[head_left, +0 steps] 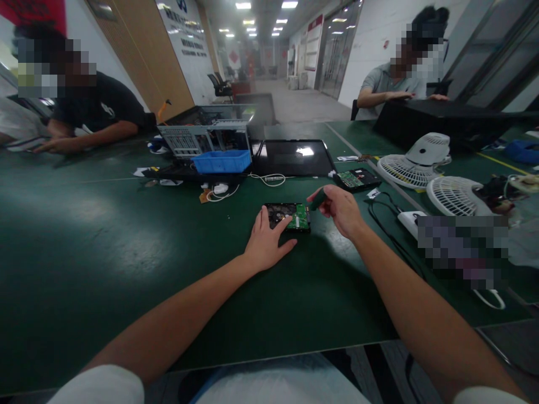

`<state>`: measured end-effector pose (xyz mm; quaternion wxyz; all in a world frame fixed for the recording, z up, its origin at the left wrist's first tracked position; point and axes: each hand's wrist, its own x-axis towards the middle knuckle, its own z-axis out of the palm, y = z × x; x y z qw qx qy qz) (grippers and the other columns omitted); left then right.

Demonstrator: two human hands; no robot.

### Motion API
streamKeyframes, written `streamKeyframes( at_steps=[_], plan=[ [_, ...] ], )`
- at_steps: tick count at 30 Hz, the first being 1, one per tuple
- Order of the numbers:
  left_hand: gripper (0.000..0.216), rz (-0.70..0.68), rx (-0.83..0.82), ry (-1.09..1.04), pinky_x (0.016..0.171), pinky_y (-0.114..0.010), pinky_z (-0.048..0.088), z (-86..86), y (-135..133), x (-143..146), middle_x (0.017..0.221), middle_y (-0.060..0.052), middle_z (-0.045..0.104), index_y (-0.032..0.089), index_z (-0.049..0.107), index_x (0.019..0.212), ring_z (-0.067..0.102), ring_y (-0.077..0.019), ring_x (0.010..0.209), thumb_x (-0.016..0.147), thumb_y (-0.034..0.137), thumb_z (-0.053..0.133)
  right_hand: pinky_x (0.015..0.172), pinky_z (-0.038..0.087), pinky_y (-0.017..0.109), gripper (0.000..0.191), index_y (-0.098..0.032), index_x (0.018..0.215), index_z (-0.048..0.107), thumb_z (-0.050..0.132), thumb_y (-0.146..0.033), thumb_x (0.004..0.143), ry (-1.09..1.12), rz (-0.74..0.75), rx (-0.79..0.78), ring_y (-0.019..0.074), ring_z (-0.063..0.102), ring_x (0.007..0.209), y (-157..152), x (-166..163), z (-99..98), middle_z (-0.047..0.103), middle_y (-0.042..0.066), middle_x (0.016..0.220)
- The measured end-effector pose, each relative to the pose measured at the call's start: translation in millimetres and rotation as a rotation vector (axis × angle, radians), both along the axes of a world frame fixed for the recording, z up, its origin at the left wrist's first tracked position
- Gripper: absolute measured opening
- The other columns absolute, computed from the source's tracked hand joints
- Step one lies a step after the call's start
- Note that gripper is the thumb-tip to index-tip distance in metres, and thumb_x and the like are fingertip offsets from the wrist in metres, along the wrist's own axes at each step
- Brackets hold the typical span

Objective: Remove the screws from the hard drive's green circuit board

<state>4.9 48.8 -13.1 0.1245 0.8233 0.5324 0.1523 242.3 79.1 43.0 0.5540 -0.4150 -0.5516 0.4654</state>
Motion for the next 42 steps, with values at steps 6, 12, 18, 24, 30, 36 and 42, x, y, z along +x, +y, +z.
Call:
streamKeyframes(
  at_steps=[6,12,18,24,30,36,42],
  plan=[
    [0.069,0.009,0.005,0.016,0.124,-0.060,0.025,1.7,-0.7,2.0,0.176,-0.006,-0.004,0.040,0.042,0.158,0.003,-0.0478,0.159,0.095,0.064,0.059,0.050,0.033,0.025,0.030,-0.021,0.095,0.075,0.064,-0.048,0.092,0.082,0.057,-0.029,0.0127,0.051,0.060,1.5,0.2,-1.2,0.072,0.006,0.086],
    [0.069,0.007,0.000,0.011,0.123,-0.062,0.025,0.5,0.1,1.2,0.176,-0.006,-0.006,0.041,0.041,0.158,0.003,-0.0488,0.159,0.095,0.065,0.058,0.046,0.028,0.025,0.036,-0.020,0.103,0.079,0.061,-0.049,0.092,0.057,0.085,-0.073,0.0099,0.046,0.056,-1.2,-0.8,0.8,0.070,0.006,0.088],
    [0.070,0.001,0.008,0.016,0.123,-0.061,0.025,-1.0,0.9,0.8,0.176,-0.006,-0.006,0.040,0.041,0.158,0.002,-0.0479,0.159,0.095,0.064,0.059,0.044,0.029,0.025,0.035,-0.019,0.090,0.070,0.064,-0.053,0.092,0.095,0.102,-0.082,0.0102,0.048,0.053,-1.4,-2.3,1.0,0.075,0.008,0.095],
    [0.069,-0.001,0.012,0.014,0.123,-0.061,0.025,0.9,-0.3,1.2,0.176,-0.006,-0.006,0.040,0.042,0.158,0.003,-0.0489,0.159,0.095,0.065,0.057,0.045,0.034,0.027,0.045,-0.019,0.096,0.067,0.059,-0.063,0.092,0.181,0.121,-0.128,0.0119,0.051,0.052,-0.1,-4.4,1.8,0.076,0.009,0.093],
    [0.069,0.000,0.020,0.014,0.122,-0.062,0.026,-2.0,0.8,1.5,0.176,-0.006,-0.006,0.041,0.042,0.158,0.003,-0.0489,0.159,0.095,0.064,0.058,0.044,0.025,0.026,0.044,-0.020,0.107,0.072,0.060,-0.061,0.093,0.130,0.114,-0.141,0.0100,0.048,0.052,-2.9,-6.1,4.3,0.074,0.007,0.094],
    [0.068,0.002,0.043,0.008,0.123,-0.062,0.026,-4.3,0.9,1.7,0.176,-0.006,-0.005,0.041,0.043,0.157,0.004,-0.0481,0.159,0.095,0.063,0.059,0.045,0.021,0.026,0.044,-0.019,0.096,0.073,0.061,-0.061,0.093,0.085,0.090,-0.119,0.0098,0.047,0.055,-2.1,-5.7,2.1,0.074,0.008,0.095],
    [0.069,0.001,0.017,-0.001,0.122,-0.062,0.026,-1.2,0.1,1.2,0.176,-0.007,-0.008,0.041,0.042,0.158,0.003,-0.0493,0.159,0.095,0.064,0.058,0.044,0.026,0.025,0.041,-0.020,0.093,0.069,0.065,-0.061,0.090,0.102,0.103,-0.118,0.0113,0.051,0.057,-3.3,-5.3,4.4,0.076,0.009,0.098]
  ],
)
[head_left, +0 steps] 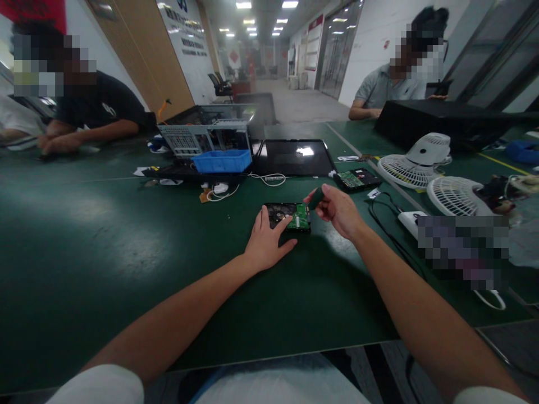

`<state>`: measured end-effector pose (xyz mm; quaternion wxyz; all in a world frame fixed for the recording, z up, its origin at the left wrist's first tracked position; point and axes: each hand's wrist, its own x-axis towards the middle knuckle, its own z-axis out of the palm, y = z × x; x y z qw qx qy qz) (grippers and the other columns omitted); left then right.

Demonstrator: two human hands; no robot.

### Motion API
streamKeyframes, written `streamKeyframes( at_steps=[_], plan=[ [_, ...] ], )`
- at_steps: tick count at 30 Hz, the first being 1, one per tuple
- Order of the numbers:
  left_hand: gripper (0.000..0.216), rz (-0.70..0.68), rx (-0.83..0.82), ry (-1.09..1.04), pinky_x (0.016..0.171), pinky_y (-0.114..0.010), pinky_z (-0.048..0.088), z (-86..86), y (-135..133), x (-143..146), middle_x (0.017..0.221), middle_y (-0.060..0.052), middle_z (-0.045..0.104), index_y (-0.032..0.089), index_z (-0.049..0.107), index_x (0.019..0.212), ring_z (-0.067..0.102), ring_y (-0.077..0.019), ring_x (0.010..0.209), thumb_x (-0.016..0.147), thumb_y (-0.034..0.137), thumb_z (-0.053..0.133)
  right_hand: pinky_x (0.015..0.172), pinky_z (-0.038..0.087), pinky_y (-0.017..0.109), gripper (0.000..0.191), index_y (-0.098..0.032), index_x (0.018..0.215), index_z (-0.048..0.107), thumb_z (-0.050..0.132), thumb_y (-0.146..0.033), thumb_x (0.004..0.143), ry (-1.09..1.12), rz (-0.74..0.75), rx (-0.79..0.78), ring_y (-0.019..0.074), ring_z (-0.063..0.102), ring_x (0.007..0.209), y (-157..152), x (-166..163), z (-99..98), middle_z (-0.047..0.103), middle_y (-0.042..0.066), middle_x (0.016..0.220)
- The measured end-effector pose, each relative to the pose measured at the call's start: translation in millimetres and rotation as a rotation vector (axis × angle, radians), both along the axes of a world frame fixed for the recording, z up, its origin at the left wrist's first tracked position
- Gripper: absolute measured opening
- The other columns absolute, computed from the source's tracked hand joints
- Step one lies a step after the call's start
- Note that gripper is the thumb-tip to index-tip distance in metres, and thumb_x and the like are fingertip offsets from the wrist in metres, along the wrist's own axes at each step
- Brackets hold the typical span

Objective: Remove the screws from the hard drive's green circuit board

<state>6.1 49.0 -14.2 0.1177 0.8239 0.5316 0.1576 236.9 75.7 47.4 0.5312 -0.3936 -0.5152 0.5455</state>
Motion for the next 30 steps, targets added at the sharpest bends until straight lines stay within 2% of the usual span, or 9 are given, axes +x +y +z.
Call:
streamKeyframes(
  at_steps=[6,12,18,30],
  plan=[
    [0.070,0.004,-0.004,0.014,0.122,-0.063,0.027,0.2,0.0,-0.4,0.176,-0.006,-0.006,0.041,0.041,0.158,0.003,-0.0484,0.159,0.095,0.066,0.057,0.041,0.025,0.025,0.041,-0.022,0.090,0.059,0.067,-0.062,0.088,0.016,-0.005,-0.007,0.0099,0.051,0.050,-1.6,-1.8,2.2,0.077,0.007,0.098],
    [0.070,0.004,-0.013,0.019,0.122,-0.062,0.027,0.7,0.6,-0.8,0.176,-0.006,-0.006,0.040,0.041,0.158,0.003,-0.0482,0.159,0.095,0.066,0.058,0.041,0.020,0.026,0.049,-0.026,0.113,0.067,0.061,-0.068,0.090,-0.007,-0.028,-0.028,0.0086,0.048,0.049,-0.7,0.4,-0.4,0.072,0.004,0.097],
    [0.070,0.005,-0.005,0.026,0.123,-0.061,0.027,3.7,-0.9,0.6,0.177,-0.006,-0.004,0.040,0.041,0.158,0.004,-0.0476,0.159,0.095,0.064,0.059,0.042,0.022,0.027,0.055,-0.021,0.098,0.070,0.054,-0.073,0.090,0.016,0.001,-0.052,0.0091,0.047,0.048,2.2,1.7,-3.4,0.073,0.008,0.100],
    [0.069,0.005,-0.010,0.021,0.123,-0.061,0.027,3.2,-1.4,0.3,0.176,-0.006,-0.003,0.039,0.043,0.158,0.003,-0.0471,0.159,0.095,0.064,0.058,0.043,0.024,0.028,0.049,-0.019,0.099,0.069,0.055,-0.065,0.090,0.044,0.021,-0.057,0.0121,0.050,0.051,3.4,3.8,-2.5,0.076,0.011,0.102]
  ],
)
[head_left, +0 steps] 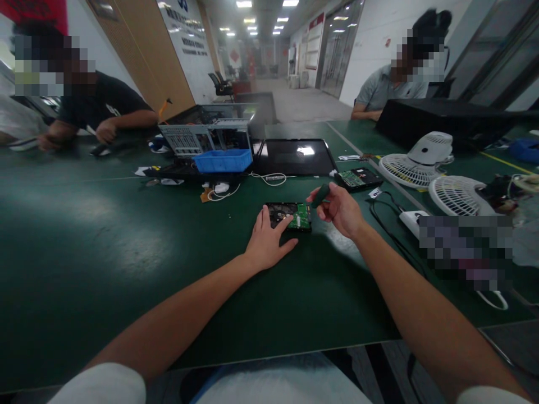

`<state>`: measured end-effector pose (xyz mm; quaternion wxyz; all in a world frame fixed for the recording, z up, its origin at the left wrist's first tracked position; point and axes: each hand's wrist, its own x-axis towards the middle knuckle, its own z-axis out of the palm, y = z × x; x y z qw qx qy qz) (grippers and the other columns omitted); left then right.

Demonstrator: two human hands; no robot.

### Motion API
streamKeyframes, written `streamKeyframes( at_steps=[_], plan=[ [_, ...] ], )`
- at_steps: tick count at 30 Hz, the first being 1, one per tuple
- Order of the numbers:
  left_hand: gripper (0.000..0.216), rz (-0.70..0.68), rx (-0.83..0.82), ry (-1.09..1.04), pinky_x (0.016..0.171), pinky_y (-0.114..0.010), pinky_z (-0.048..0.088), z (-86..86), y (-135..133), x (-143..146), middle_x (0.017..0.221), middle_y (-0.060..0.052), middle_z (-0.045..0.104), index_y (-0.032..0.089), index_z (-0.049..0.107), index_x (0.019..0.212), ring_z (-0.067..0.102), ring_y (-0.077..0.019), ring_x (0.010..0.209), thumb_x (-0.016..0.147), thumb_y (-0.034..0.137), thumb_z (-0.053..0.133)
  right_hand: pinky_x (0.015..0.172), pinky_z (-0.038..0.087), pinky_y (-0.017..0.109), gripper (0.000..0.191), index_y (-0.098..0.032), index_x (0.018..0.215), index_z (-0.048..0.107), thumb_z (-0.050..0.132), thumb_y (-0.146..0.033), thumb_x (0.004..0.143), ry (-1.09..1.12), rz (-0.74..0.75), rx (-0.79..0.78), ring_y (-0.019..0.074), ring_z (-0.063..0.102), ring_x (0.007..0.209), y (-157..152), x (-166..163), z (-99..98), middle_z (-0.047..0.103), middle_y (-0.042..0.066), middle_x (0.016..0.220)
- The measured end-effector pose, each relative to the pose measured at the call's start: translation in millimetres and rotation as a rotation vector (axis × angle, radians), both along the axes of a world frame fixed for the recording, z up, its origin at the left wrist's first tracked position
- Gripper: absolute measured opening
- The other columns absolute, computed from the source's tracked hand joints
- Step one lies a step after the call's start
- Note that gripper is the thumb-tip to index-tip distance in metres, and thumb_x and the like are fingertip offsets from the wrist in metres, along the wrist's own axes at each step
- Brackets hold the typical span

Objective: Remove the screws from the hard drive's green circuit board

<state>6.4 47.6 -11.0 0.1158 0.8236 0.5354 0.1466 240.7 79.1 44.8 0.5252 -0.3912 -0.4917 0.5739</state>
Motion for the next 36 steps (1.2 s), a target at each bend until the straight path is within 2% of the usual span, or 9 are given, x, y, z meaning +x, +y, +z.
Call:
streamKeyframes(
  at_steps=[7,13,23,31,36],
  plan=[
    [0.070,-0.010,0.003,0.000,0.123,-0.061,0.026,-0.7,0.5,-0.8,0.176,-0.006,-0.004,0.040,0.041,0.158,0.002,-0.0469,0.159,0.095,0.064,0.058,0.044,0.020,0.027,0.046,-0.020,0.097,0.071,0.058,-0.063,0.090,-0.060,-0.021,0.043,0.0115,0.045,0.054,-0.3,-1.8,-0.8,0.075,0.009,0.095],
    [0.070,-0.003,-0.013,-0.004,0.122,-0.062,0.026,0.2,0.3,-0.5,0.176,-0.006,-0.005,0.041,0.041,0.158,0.002,-0.0481,0.159,0.095,0.065,0.058,0.044,0.026,0.028,0.062,-0.021,0.098,0.071,0.046,-0.077,0.088,-0.029,0.014,0.028,0.0133,0.046,0.054,2.0,0.7,-1.6,0.075,0.009,0.096],
    [0.069,0.004,0.006,0.003,0.124,-0.060,0.025,0.8,-0.5,0.8,0.176,-0.005,-0.002,0.040,0.044,0.157,0.004,-0.0469,0.159,0.095,0.063,0.060,0.044,0.022,0.028,0.052,-0.020,0.090,0.070,0.056,-0.070,0.088,-0.058,-0.031,0.025,0.0128,0.044,0.053,0.5,-2.6,-0.1,0.074,0.009,0.089],
    [0.070,0.004,-0.011,0.000,0.123,-0.062,0.027,0.8,0.8,-0.4,0.177,-0.004,-0.004,0.041,0.042,0.158,0.004,-0.0480,0.159,0.095,0.066,0.058,0.047,0.026,0.029,0.047,-0.022,0.077,0.068,0.058,-0.066,0.091,-0.177,-0.093,0.150,0.0155,0.047,0.058,1.6,2.5,-4.7,0.067,0.006,0.074],
    [0.070,-0.005,-0.006,-0.005,0.123,-0.062,0.026,-0.1,1.1,-1.1,0.176,-0.005,-0.006,0.041,0.041,0.159,0.002,-0.0484,0.159,0.095,0.066,0.057,0.047,0.026,0.028,0.045,-0.020,0.079,0.071,0.059,-0.062,0.091,-0.177,-0.091,0.157,0.0145,0.045,0.056,1.1,4.7,-5.1,0.068,0.007,0.076]
  ],
)
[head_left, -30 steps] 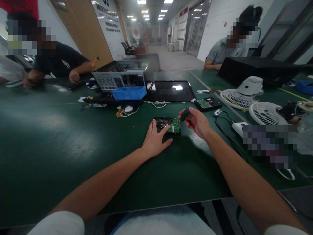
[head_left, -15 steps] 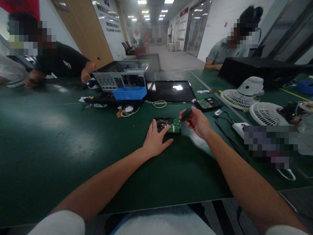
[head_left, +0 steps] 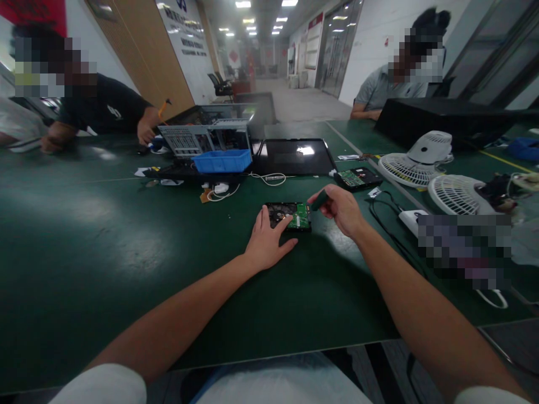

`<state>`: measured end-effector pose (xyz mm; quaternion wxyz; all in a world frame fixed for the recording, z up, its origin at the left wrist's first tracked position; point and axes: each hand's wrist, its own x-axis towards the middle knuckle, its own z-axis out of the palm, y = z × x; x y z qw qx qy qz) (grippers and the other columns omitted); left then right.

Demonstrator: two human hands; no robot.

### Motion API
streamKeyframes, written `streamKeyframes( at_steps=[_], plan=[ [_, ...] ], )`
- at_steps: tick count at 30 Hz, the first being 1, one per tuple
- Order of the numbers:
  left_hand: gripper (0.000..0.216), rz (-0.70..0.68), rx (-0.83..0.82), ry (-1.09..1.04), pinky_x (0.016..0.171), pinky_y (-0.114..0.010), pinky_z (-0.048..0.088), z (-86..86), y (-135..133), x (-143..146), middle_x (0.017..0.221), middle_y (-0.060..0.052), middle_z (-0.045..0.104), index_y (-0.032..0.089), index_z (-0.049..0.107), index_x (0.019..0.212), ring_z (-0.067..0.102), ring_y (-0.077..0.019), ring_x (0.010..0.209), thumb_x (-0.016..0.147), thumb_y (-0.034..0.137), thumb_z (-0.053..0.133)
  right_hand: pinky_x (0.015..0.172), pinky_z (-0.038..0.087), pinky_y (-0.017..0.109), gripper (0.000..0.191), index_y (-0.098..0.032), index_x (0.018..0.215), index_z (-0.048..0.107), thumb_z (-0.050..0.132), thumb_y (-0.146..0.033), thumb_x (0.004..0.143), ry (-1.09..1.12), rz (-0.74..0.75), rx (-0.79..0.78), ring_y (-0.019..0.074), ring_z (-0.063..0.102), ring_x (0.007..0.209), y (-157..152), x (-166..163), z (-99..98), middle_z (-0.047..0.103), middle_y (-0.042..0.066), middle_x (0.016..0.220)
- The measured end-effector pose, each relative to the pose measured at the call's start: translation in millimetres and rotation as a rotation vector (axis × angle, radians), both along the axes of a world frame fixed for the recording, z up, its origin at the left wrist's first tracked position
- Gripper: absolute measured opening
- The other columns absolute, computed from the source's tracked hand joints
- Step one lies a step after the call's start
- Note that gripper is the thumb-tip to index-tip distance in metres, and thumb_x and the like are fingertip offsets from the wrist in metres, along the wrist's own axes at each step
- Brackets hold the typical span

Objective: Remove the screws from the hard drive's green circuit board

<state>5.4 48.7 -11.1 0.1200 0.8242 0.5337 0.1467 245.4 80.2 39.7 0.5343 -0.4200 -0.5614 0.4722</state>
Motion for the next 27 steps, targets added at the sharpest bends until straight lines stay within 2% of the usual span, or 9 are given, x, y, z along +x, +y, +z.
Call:
streamKeyframes(
  at_steps=[5,8,13,17,27],
  plan=[
    [0.069,0.000,0.001,-0.001,0.123,-0.062,0.026,0.2,-0.4,0.4,0.176,-0.006,-0.005,0.040,0.042,0.158,0.002,-0.0476,0.159,0.095,0.065,0.057,0.048,0.026,0.027,0.037,-0.022,0.090,0.072,0.058,-0.057,0.093,0.032,0.068,-0.017,0.0139,0.045,0.057,-3.0,-2.1,2.9,0.070,0.006,0.083],
    [0.070,0.002,0.004,0.001,0.123,-0.062,0.026,-0.4,0.1,0.6,0.177,-0.005,-0.005,0.040,0.041,0.158,0.000,-0.0474,0.159,0.095,0.065,0.057,0.048,0.026,0.027,0.040,-0.023,0.101,0.075,0.053,-0.056,0.095,-0.005,0.108,-0.017,0.0130,0.044,0.057,-4.8,-3.9,5.1,0.071,0.006,0.088],
    [0.071,0.002,-0.005,-0.002,0.122,-0.063,0.027,-2.2,1.3,0.1,0.176,-0.006,-0.007,0.041,0.040,0.159,0.003,-0.0492,0.159,0.095,0.068,0.056,0.048,0.025,0.029,0.047,-0.021,0.088,0.075,0.051,-0.060,0.096,-0.060,0.117,-0.024,0.0133,0.043,0.055,-3.0,-1.7,4.0,0.069,0.006,0.081],
    [0.071,0.008,0.006,0.001,0.123,-0.062,0.026,-3.7,1.6,0.0,0.177,-0.006,-0.006,0.041,0.041,0.158,0.003,-0.0487,0.159,0.094,0.066,0.058,0.047,0.025,0.028,0.045,-0.021,0.086,0.072,0.051,-0.060,0.095,-0.037,0.100,-0.042,0.0139,0.043,0.053,1.1,2.3,1.1,0.067,0.005,0.073],
    [0.072,0.002,0.006,-0.018,0.122,-0.064,0.027,-6.8,2.7,-0.9,0.176,-0.007,-0.006,0.041,0.041,0.158,0.002,-0.0486,0.159,0.094,0.069,0.056,0.048,0.024,0.027,0.044,-0.019,0.089,0.071,0.049,-0.056,0.097,-0.063,0.088,0.007,0.0120,0.041,0.055,-4.0,-2.9,5.9,0.071,0.006,0.086]
  ],
)
